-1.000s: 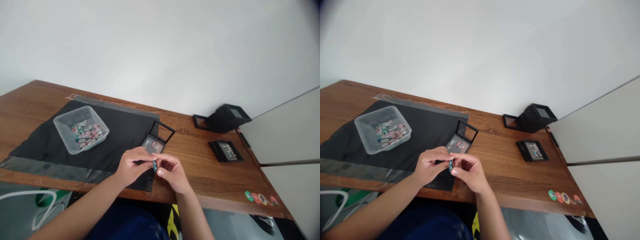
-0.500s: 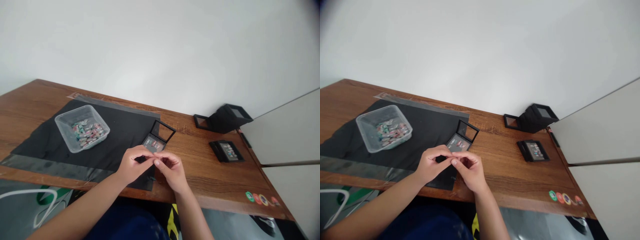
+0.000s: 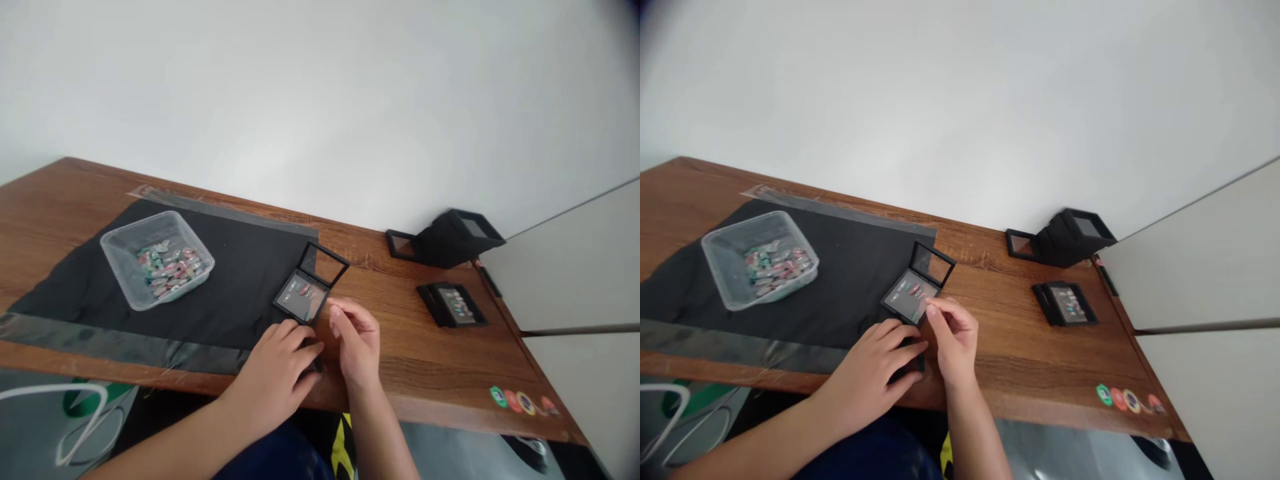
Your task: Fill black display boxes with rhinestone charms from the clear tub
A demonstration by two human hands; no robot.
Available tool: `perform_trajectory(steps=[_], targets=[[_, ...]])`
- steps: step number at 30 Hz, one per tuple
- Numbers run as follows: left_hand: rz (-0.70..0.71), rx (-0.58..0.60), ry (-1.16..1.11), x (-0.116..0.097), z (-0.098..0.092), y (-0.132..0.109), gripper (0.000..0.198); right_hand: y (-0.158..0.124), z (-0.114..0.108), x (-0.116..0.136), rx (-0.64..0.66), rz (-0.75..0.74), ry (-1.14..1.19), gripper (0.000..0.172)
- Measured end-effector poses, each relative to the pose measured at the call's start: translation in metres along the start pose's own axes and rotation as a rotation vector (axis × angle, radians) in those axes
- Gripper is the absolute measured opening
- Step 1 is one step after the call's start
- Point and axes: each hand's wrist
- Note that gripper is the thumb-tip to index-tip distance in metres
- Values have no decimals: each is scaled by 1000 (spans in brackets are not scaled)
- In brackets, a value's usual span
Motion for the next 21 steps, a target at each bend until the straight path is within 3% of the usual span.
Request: perform_trajectory(steps=[5,10,13,16,21], targets=[[10,18,73,6,8,1,22,1,4,7,68,-8,-52,16],[91,-108,103,10,17,-1,6,0,5,8,47,5,-42,14],[139,-171,101,10,18,0,10,0,5,8,33,2,-51,13],[142,-183,48,12,5,3,13,1,6,8,22,9,-50,10],[48,-264,-100,31,-35,14,11,1,7,8,9,25,-43,9]])
Point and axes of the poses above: each hand's wrist, its own y-axis towards the middle knuckle, its own z-axis out of the palm, x = y × z, and after that the axes turned 9 degrees about x, right-handed
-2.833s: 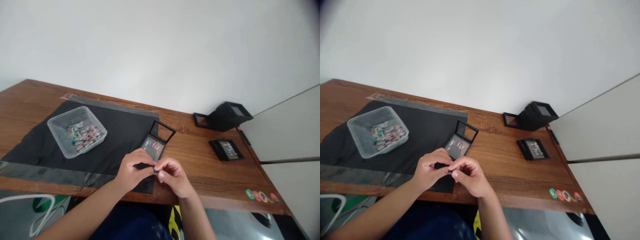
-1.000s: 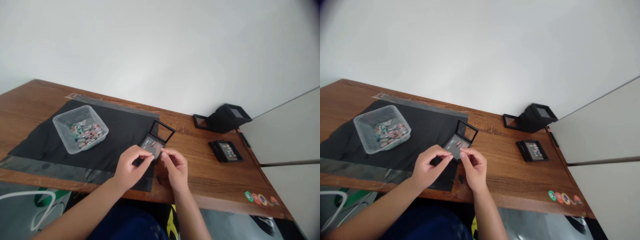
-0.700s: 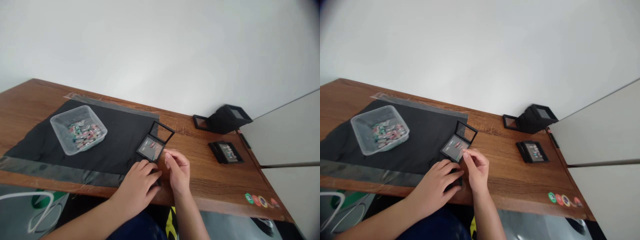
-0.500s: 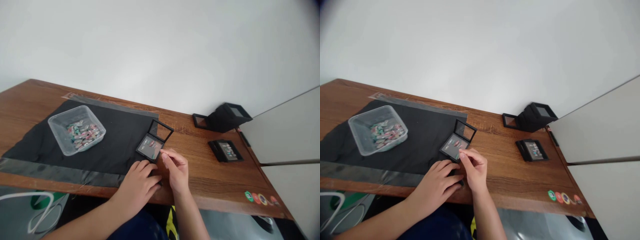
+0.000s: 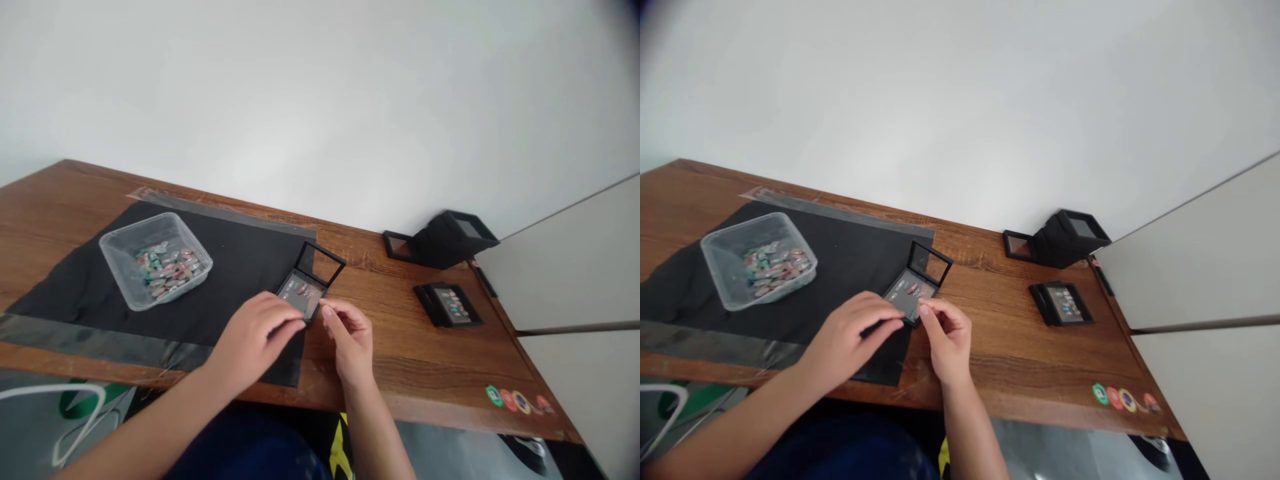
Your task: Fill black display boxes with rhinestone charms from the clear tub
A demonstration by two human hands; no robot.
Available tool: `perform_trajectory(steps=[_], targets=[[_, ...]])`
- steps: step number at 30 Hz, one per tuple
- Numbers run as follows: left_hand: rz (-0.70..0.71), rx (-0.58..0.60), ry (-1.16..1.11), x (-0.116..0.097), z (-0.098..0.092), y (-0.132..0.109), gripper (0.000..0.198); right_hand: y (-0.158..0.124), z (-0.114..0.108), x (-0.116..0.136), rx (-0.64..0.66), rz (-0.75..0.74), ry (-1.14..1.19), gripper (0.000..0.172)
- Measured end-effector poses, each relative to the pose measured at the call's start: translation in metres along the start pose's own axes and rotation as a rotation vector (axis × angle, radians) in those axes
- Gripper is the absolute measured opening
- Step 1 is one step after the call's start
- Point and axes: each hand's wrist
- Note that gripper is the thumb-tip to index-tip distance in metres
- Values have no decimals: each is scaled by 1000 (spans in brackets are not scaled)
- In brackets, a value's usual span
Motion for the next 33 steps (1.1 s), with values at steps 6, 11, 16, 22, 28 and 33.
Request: perform_trajectory(steps=[6,11,16,22,28,33], targets=[[-164,-42,-24,28,-35,23,16,0,2,1,-18,3,-15,9],[-108,-55,10,46,-47,31,21,-1,3,-2,-25,5,-30,7],[-68,-2,29,52,-39,31,21,-4,5,-7,-20,1,-108,8],[-5,48,31,46,-27,37,21,-7,4,-10,-4,-23,-304,13],[-32,65,15,40,-26,39,20,-8,5,-10,19,-18,-332,13],[-16,265,12,38,-28,42,18,-9,4,-9,44,-8,-364,13]])
Point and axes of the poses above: each hand's wrist, its own y-axis towards the middle knuckle, its own z-axis out of the palm, x = y × z, and after that the axes turned 9 degrees about x, right-handed
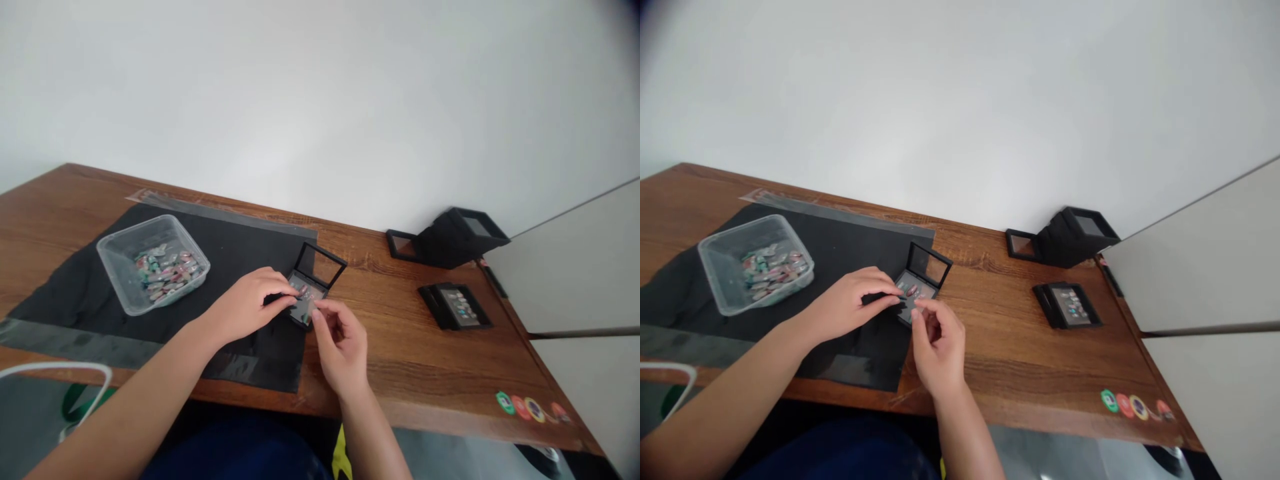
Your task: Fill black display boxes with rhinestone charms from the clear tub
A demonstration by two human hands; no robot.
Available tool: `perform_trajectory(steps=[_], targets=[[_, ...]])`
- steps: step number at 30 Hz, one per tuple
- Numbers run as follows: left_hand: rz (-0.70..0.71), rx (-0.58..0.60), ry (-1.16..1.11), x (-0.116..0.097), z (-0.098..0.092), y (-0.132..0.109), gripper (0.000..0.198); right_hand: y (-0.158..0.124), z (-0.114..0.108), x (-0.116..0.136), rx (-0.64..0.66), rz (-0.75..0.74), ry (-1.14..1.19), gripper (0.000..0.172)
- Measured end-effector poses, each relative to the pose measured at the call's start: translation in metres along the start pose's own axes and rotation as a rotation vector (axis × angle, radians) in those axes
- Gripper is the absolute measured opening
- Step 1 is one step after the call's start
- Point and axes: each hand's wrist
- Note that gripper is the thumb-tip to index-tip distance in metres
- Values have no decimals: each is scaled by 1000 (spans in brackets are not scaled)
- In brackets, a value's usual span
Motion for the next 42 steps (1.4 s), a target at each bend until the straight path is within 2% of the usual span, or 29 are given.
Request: perform_trajectory(steps=[3,7,13,19,24,31,34,37,42], targets=[[-18,62,43,-1,-4,0,16,1,-1,0,2,11,9,13],[-40,72,75,-3,-9,1,15,2,0,-1,-8,21,32,14],[-81,182,73,-6,-13,12,14,1,-1,-2,18,23,29,13],[-68,218,135,-9,-10,23,17,3,-2,0,17,19,30,12],[-141,236,254,-14,-9,24,20,1,-1,0,33,18,31,12],[-155,267,293,-25,-11,30,16,0,-2,0,50,17,19,12],[-146,260,286,-27,-9,32,14,0,-2,1,47,17,14,12],[-149,230,287,-26,-4,32,3,0,-2,1,43,18,7,12],[-186,127,277,-25,4,23,17,-2,-3,4,47,16,-19,13]])
Point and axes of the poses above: each hand's wrist, its own y-axis towards the middle knuckle, its own z-axis out of the palm, x = y × z, and after that the axes turned 9 degrees about x, right-handed
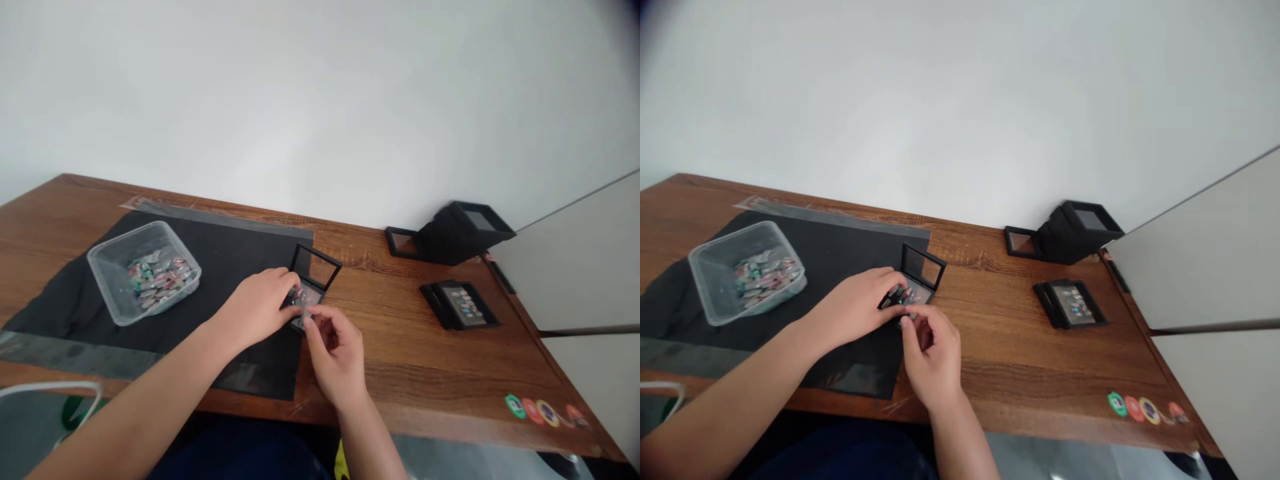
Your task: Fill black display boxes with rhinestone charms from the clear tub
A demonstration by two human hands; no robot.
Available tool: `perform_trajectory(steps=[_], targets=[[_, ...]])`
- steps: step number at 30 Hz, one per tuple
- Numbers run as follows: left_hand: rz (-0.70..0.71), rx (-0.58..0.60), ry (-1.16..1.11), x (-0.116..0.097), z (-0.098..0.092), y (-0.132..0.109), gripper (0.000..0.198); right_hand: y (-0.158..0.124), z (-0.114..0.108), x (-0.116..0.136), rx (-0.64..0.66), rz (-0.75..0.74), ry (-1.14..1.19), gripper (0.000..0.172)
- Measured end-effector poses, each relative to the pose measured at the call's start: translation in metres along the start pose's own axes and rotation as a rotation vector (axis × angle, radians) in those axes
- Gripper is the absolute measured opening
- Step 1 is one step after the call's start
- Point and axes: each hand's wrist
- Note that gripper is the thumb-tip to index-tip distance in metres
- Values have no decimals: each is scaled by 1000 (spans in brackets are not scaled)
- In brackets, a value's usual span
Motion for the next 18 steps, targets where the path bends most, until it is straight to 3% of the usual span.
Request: perform_trajectory(steps=[5,11,18], targets=[[-79,-57,16,4,12,-10,19,0,0,0,8,-1,13,12],[3,-114,-34,6,23,-13,15,0,0,0,25,3,-58,11],[34,-129,-62,6,26,-15,15,6,-1,1,146,36,-300,12]])
Point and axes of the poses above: each hand's wrist, its own y-axis towards the middle knuckle, its own z-axis out of the palm, x = y × z, and after that the axes turned 9 degrees about x, right-handed
